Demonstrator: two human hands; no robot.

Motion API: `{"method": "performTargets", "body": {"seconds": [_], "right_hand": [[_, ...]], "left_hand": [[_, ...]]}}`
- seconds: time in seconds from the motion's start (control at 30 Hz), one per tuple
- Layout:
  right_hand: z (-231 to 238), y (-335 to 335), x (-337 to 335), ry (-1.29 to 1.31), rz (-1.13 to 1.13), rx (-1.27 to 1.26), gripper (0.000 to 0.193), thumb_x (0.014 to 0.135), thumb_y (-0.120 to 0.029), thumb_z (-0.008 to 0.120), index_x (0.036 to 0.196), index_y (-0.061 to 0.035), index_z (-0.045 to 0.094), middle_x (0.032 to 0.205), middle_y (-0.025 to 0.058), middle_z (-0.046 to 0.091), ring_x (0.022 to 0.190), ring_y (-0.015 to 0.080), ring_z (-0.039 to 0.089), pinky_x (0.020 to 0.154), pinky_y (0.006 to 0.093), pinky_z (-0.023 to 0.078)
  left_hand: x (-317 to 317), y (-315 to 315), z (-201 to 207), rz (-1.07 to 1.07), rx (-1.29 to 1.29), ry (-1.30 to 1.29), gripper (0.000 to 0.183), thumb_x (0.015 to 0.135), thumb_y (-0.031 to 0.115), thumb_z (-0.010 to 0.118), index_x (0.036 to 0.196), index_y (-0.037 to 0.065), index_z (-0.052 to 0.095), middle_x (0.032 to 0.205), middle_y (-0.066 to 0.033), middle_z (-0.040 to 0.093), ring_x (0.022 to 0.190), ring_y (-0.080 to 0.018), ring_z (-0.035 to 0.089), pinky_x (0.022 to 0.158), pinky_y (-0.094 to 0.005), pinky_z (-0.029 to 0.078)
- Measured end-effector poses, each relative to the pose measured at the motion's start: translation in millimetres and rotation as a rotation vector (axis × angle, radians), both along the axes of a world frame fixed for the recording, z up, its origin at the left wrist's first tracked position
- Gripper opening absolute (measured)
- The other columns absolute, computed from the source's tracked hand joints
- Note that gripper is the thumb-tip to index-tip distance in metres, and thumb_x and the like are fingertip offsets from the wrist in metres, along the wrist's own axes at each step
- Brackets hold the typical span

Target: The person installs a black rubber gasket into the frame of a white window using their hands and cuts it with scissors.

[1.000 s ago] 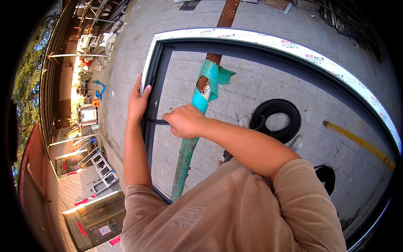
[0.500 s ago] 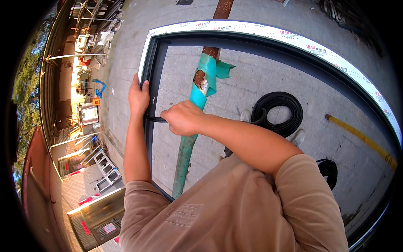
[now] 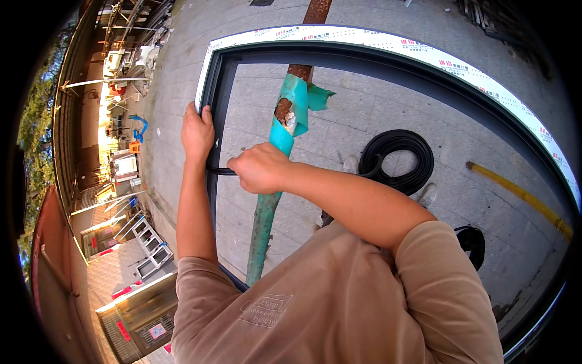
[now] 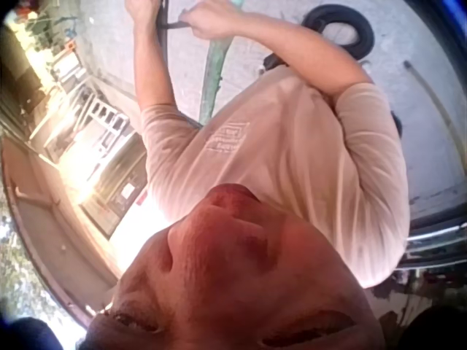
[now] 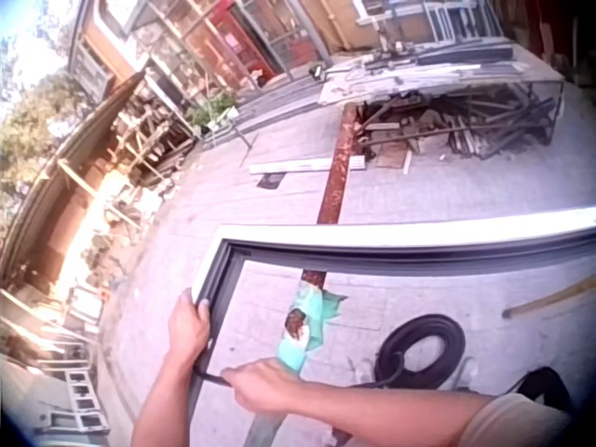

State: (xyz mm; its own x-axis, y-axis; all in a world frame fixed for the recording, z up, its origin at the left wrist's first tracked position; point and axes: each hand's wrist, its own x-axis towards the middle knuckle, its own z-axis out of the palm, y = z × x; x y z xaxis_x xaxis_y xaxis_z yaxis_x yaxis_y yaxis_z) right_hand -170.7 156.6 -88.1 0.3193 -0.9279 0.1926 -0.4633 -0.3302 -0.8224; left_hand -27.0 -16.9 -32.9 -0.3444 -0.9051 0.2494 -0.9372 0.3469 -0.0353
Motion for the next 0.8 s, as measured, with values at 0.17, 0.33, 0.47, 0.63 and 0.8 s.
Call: {"method": "performTargets", "body": {"seconds": [0.17,0.33,0.47,0.63,0.8], "right_hand": [[1.1,0.4,-0.3,-0.013,-0.002,-0.002,0.025,0.085,-0.013,0.069,0.109,-0.0070,0.076,0.091,0.0165,0.079,0.088,0.0412,0.077,0.079,0.0567,0.059],[7.2,0.6,-1.4,-0.032,-0.003,0.032,0.020,0.085,-0.013,0.069,0.102,-0.0056,0.076,0.096,0.0197,0.080,0.095,0.0429,0.078,0.083,0.0566,0.060],[6.1,-0.4,-2.4,-0.034,-0.013,0.017,0.021,0.086,-0.014,0.069,0.104,-0.0061,0.077,0.096,0.0199,0.080,0.095,0.0438,0.077,0.083,0.0579,0.059],[3.4,-1.9,0.2,0.037,-0.005,0.012,0.041,0.087,-0.016,0.071,0.127,-0.0122,0.078,0.093,0.0166,0.080,0.089,0.0420,0.077,0.079,0.0567,0.060],[5.3,-2.2,-0.8,0.053,-0.015,0.003,0.040,0.087,-0.016,0.072,0.126,-0.0130,0.078,0.091,0.0168,0.080,0.088,0.0420,0.077,0.078,0.0567,0.059]], "left_hand": [[3.4,-3.5,3.0,-0.025,0.024,0.028,0.048,0.112,0.036,0.064,0.144,0.000,0.060,0.128,-0.0299,0.073,0.117,-0.0515,0.071,0.098,-0.0590,0.056],[24.2,-11.6,19.3,-0.104,0.270,0.146,0.057,0.110,0.027,0.065,0.159,0.002,0.052,0.137,-0.0323,0.072,0.127,-0.0504,0.069,0.107,-0.0551,0.055],[41.4,0.0,25.1,-0.130,0.374,0.231,0.066,0.109,0.022,0.065,0.170,0.007,0.044,0.142,-0.0342,0.070,0.133,-0.0502,0.068,0.113,-0.0521,0.053],[23.6,18.9,23.5,0.057,0.274,0.062,0.063,0.112,0.021,0.061,0.171,0.011,0.042,0.143,-0.0323,0.069,0.133,-0.0485,0.068,0.112,-0.0513,0.053],[26.5,18.5,8.9,0.042,0.188,0.064,0.064,0.111,0.023,0.062,0.170,0.010,0.041,0.131,-0.0309,0.070,0.118,-0.0509,0.071,0.098,-0.0589,0.057]]}}
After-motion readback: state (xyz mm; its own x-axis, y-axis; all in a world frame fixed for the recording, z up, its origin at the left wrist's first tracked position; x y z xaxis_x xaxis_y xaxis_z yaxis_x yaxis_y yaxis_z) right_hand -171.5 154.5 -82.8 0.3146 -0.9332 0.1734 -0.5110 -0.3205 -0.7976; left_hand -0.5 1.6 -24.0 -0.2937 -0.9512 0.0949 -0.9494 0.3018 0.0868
